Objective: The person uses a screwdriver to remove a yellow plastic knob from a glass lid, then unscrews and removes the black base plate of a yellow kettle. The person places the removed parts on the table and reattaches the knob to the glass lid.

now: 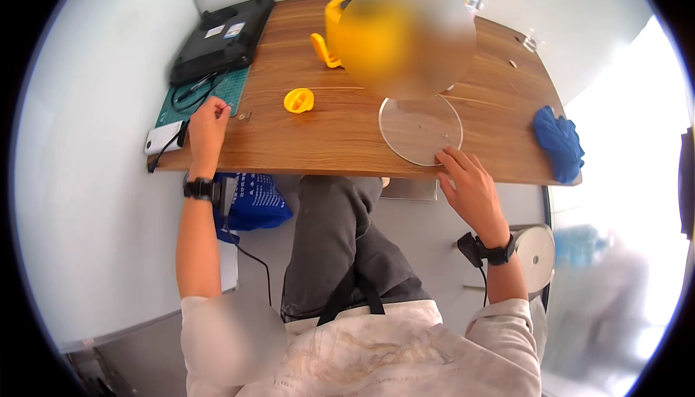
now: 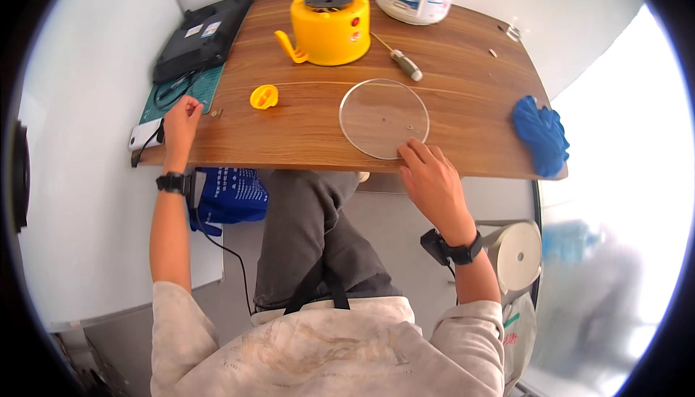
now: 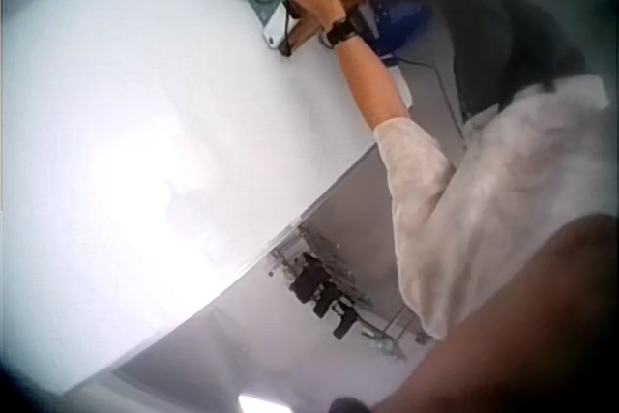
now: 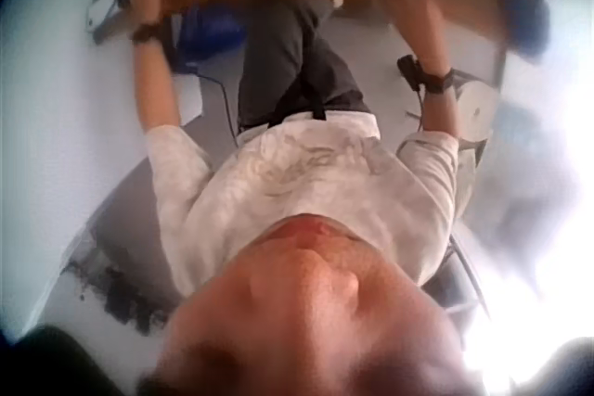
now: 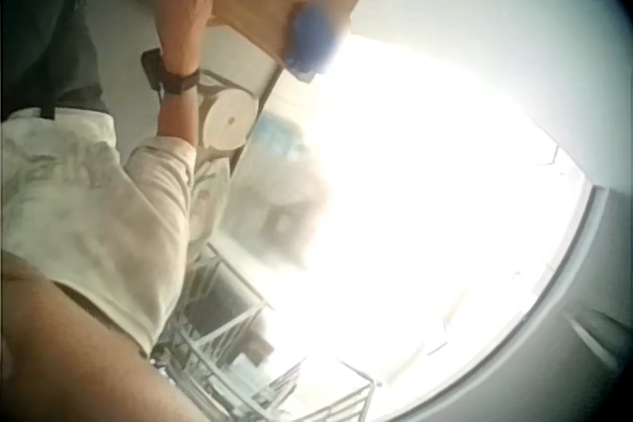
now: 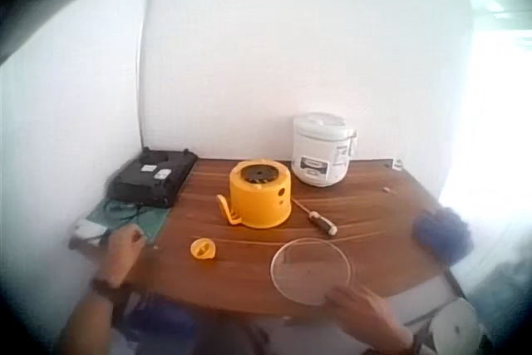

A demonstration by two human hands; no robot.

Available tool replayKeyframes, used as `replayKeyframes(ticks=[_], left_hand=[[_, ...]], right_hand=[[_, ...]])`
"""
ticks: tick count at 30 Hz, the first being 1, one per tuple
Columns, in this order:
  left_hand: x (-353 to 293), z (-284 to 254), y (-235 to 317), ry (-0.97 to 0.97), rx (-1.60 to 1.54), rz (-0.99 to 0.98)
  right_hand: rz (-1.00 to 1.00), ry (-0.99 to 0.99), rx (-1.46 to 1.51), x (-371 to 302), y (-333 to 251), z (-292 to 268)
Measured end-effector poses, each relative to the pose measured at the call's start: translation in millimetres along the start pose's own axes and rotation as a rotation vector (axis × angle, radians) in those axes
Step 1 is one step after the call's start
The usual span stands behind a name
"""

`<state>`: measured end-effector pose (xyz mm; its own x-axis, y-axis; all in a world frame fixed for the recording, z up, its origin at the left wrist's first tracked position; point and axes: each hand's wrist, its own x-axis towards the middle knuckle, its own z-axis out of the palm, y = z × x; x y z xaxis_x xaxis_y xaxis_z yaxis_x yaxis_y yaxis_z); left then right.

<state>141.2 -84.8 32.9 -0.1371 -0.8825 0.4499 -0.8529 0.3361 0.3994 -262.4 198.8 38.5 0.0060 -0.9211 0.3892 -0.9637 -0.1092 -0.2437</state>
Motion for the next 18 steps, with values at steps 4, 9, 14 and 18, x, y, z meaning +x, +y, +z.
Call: replayKeyframes(ticks=[4, 9, 14, 18], left_hand=[[-16, -8, 67, -0.156, -0.352, 0.018], [-62, 20, 151, -0.525, -0.750, 0.078], [-80, 44, 205, -0.710, -0.904, 0.030], [-87, 63, 218, -0.760, -1.026, 0.038]], right_hand=[[0.025, 0.011, 0.050, -1, 7, 1], [0.081, 0.213, 0.122, 6, 2, 0], [0.230, 0.078, 0.468, 20, -27, 0], [0.134, 0.105, 0.572, 34, -29, 26]])
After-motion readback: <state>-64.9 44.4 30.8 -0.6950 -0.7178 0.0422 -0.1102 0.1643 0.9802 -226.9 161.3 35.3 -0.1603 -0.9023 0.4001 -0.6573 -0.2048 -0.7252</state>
